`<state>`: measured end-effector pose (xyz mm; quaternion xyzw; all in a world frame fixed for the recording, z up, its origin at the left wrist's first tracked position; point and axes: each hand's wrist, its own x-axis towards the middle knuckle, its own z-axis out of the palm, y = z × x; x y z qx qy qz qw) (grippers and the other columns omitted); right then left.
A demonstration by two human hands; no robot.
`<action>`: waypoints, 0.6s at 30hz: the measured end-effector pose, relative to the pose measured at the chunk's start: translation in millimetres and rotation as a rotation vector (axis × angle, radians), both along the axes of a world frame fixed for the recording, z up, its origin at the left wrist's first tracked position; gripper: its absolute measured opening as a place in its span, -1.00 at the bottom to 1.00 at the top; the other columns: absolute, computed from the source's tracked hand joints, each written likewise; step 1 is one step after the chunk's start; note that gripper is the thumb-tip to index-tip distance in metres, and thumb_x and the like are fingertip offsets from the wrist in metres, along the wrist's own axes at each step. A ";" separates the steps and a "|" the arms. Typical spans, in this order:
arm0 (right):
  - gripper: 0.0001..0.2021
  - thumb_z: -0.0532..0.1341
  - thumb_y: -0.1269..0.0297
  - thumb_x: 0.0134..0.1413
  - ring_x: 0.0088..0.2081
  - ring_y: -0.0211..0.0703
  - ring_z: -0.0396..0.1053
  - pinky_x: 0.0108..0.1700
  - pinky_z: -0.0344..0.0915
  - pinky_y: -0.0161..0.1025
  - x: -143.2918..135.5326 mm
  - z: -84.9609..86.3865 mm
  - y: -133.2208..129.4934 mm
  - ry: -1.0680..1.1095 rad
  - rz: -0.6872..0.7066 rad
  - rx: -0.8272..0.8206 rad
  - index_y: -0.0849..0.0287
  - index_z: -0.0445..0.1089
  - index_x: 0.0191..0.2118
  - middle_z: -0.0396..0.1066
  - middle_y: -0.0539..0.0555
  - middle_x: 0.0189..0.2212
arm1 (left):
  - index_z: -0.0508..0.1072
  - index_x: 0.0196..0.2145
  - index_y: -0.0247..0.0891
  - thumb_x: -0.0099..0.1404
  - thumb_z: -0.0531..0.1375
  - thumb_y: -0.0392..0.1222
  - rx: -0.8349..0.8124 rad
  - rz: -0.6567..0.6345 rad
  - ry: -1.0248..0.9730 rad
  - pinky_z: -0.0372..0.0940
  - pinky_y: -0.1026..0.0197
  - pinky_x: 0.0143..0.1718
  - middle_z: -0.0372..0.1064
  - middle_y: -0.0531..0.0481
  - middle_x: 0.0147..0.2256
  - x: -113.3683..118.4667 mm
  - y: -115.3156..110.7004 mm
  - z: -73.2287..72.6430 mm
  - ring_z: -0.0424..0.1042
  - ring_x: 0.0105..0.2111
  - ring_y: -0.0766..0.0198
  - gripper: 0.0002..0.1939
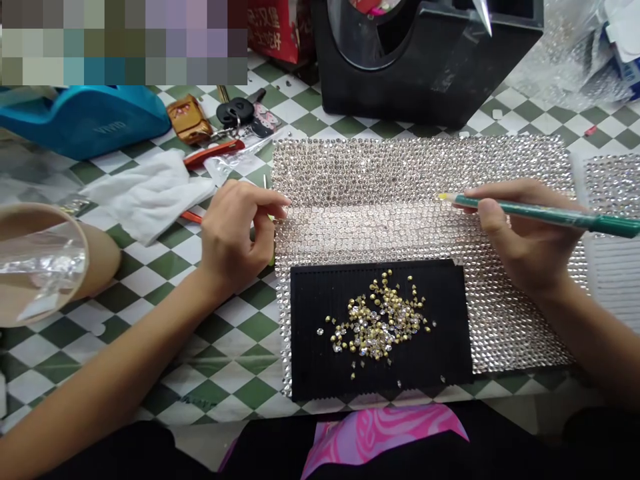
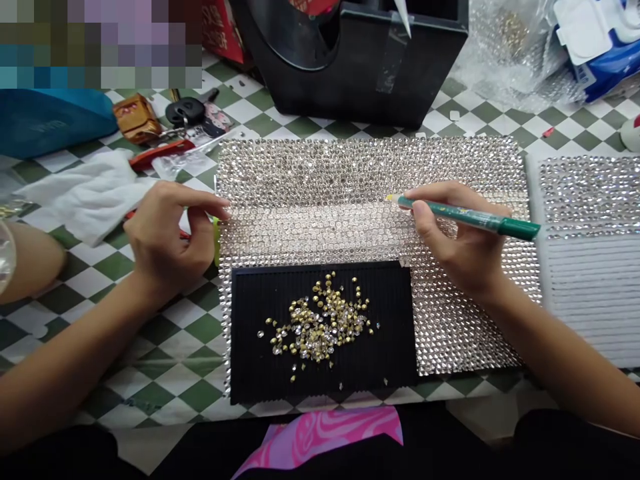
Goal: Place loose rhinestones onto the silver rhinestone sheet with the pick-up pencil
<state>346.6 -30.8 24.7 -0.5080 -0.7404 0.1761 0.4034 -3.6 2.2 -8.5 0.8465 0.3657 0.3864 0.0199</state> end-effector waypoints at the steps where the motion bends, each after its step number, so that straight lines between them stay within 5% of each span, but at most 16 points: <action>1: -0.82 0.24 0.46 0.16 -0.22 -0.28 0.46 -0.14 0.39 -0.29 -1.1 0.4 -0.3 -0.004 -0.008 -0.024 0.14 0.50 -0.14 0.51 0.02 -0.24 | 0.39 -0.13 -0.19 0.32 0.00 -0.57 -0.002 0.003 0.003 0.24 0.13 -0.33 0.37 0.05 -0.43 0.1 0.0 0.0 0.27 -0.42 0.24 -0.65; 7: -0.82 0.22 0.46 0.17 -0.24 -0.23 0.48 -0.18 0.42 -0.22 -6.4 3.5 -4.6 0.097 -0.067 -0.017 0.10 0.52 -0.17 0.50 0.00 -0.26 | 0.40 -0.14 -0.23 0.28 0.01 -0.60 0.009 -0.005 0.015 0.23 0.16 -0.32 0.37 0.06 -0.43 -0.6 0.8 0.2 0.27 -0.42 0.27 -0.64; 9: -0.79 0.22 0.49 0.14 -0.27 -0.24 0.48 -0.26 0.41 -0.25 -6.8 6.5 -7.6 0.180 0.053 0.022 0.10 0.52 -0.16 0.50 0.01 -0.30 | 0.40 -0.14 -0.24 0.28 0.01 -0.60 0.020 -0.005 0.017 0.22 0.18 -0.32 0.37 0.07 -0.43 -0.9 1.1 -0.7 0.27 -0.42 0.28 -0.65; 13: -0.77 0.17 0.53 0.10 -0.35 -0.31 0.43 -0.39 0.35 -0.33 -10.1 16.0 -16.4 0.148 0.530 -0.149 0.20 0.49 -0.16 0.45 0.04 -0.40 | 0.39 -0.14 -0.25 0.27 0.01 -0.57 0.011 0.023 0.023 0.22 0.19 -0.30 0.35 0.08 -0.42 -1.5 0.6 -2.7 0.27 -0.41 0.27 -0.66; 18: -0.80 0.17 0.54 0.11 -0.35 -0.33 0.39 -0.32 0.37 -0.32 -18.4 20.1 -23.0 0.089 0.609 -0.174 0.24 0.44 -0.17 0.45 0.06 -0.41 | 0.39 -0.16 -0.26 0.26 0.01 -0.57 0.008 0.023 0.018 0.21 0.21 -0.29 0.35 0.07 -0.43 -1.5 0.2 -3.3 0.27 -0.42 0.27 -0.67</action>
